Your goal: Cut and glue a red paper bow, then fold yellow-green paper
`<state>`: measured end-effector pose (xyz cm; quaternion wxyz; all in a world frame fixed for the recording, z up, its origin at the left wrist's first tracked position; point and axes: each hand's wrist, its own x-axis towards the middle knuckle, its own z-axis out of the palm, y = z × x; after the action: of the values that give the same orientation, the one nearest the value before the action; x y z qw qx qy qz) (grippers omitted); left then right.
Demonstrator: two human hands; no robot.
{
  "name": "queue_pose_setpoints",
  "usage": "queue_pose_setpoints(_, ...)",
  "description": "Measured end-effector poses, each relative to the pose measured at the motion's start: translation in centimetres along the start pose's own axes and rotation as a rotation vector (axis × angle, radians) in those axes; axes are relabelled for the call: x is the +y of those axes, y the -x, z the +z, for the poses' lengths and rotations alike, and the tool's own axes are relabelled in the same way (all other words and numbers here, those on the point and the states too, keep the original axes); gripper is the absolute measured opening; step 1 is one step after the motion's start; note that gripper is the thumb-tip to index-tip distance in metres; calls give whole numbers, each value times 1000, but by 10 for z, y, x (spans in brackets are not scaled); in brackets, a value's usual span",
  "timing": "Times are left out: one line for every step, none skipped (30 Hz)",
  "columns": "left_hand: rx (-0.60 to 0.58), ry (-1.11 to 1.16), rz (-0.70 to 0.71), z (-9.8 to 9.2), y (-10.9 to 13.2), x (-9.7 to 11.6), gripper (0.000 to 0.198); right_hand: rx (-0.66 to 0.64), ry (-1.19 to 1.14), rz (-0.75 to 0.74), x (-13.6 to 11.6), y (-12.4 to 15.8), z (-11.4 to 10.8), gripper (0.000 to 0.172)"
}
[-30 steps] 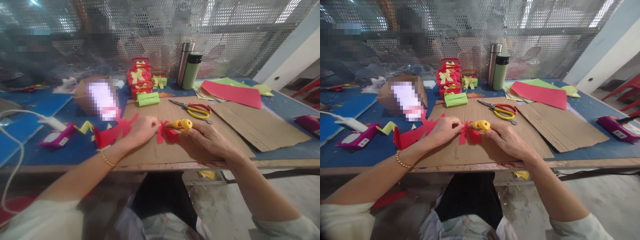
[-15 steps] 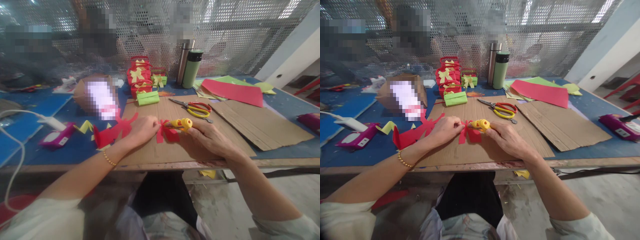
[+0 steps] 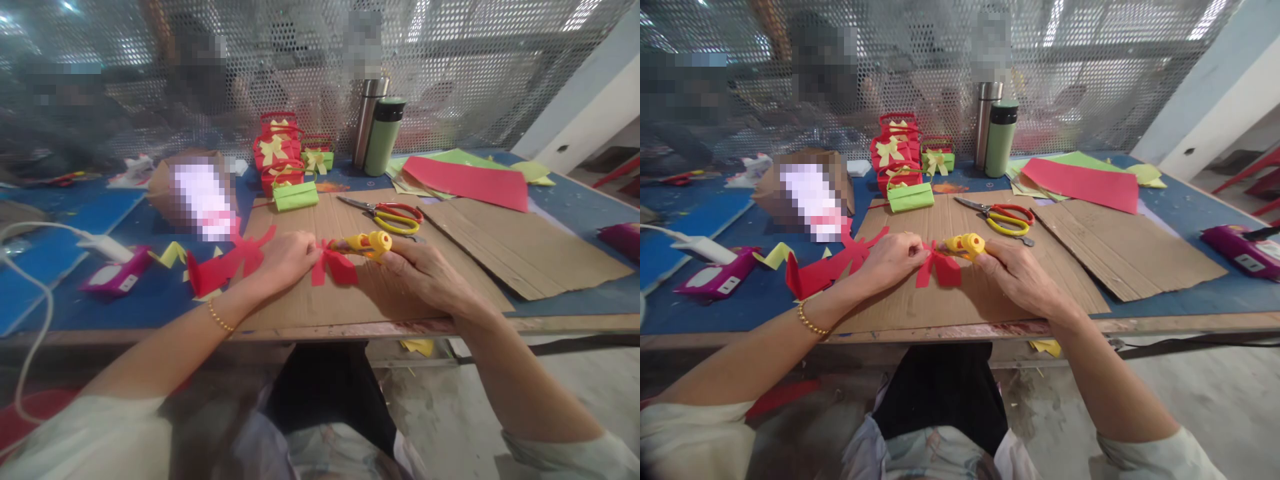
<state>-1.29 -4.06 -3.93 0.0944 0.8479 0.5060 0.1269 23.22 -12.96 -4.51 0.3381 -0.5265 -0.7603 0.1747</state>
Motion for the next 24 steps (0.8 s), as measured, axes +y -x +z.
queue_pose_setpoints(4, 1, -1, 0, 0, 0, 26, -7, 5, 0, -1, 0, 0, 53)
queue_pose_setpoints(9, 1, 2, 0, 0, 0, 25, -17, 8, 1, -2, 0, -1, 53)
queue_pose_setpoints(13, 1, 7, 1, 0, 0, 25, -27, 8, 1, -3, 0, -1, 53)
queue_pose_setpoints(16, -1, 13, 1, 0, 0, 26, -37, 5, 2, -5, -1, -1, 53)
queue_pose_setpoints(15, -2, 18, 0, 0, 0, 26, -46, 0, 4, -5, -1, -1, 52)
queue_pose_setpoints(11, -4, 23, 0, 0, 0, 27, -53, -5, 6, -6, -1, 0, 52)
queue_pose_setpoints(6, -5, 24, 0, 0, 0, 28, -58, -9, 8, -5, -1, 0, 52)
queue_pose_setpoints(2, -7, 21, 0, 0, 1, 28, -59, -13, 9, -5, -1, 1, 51)
queue_pose_setpoints(-2, -8, 20, -1, 0, 1, 29, -55, -14, 6, -4, -1, 2, 51)
queue_pose_setpoints(-4, -8, 21, -1, 1, 1, 29, -48, -13, 2, -3, -1, 2, 52)
queue_pose_setpoints(-3, -7, 24, -1, 1, 1, 29, -41, -9, -3, -2, -1, 3, 52)
queue_pose_setpoints(-1, -6, 27, -2, 1, 1, 29, -34, -4, -7, -1, -1, 4, 53)
queue_pose_setpoints(2, -5, 31, -2, 1, 1, 29, -29, 2, -10, 0, -1, 4, 54)
queue_pose_setpoints(1, -3, 36, -2, 1, 1, 28, -23, 7, -12, 0, -1, 4, 54)
queue_pose_setpoints(0, -2, 41, -1, 1, 0, 28, -18, 13, -13, 0, -1, 4, 54)
queue_pose_setpoints(-3, -1, 44, -1, 1, 0, 28, -12, 19, -14, 0, -1, 4, 53)
queue_pose_setpoints(-6, -2, 45, -1, 1, -1, 28, -6, 26, -15, 0, -1, 4, 52)
queue_pose_setpoints(-8, -2, 47, 0, 1, -1, 28, -1, 32, -13, -1, -1, 4, 50)
queue_pose_setpoints(-10, -1, 49, 0, 1, -1, 29, 3, 35, -11, -1, -1, 4, 49)
queue_pose_setpoints(-13, 3, 50, 0, 0, -1, 29, 7, 35, -10, -1, -2, 5, 48)
queue_pose_setpoints(-16, 7, 48, 0, 0, -1, 30, 9, 32, -8, -2, -2, 5, 47)
queue_pose_setpoints(-21, 13, 46, 0, 0, -1, 31, 10, 28, -7, -2, -2, 6, 47)
queue_pose_setpoints(-24, 19, 47, 0, 0, -1, 31, 10, 25, -6, -2, -2, 6, 46)
queue_pose_setpoints(-26, 27, 49, -1, 1, -1, 30, 11, 24, -5, -3, -2, 7, 46)
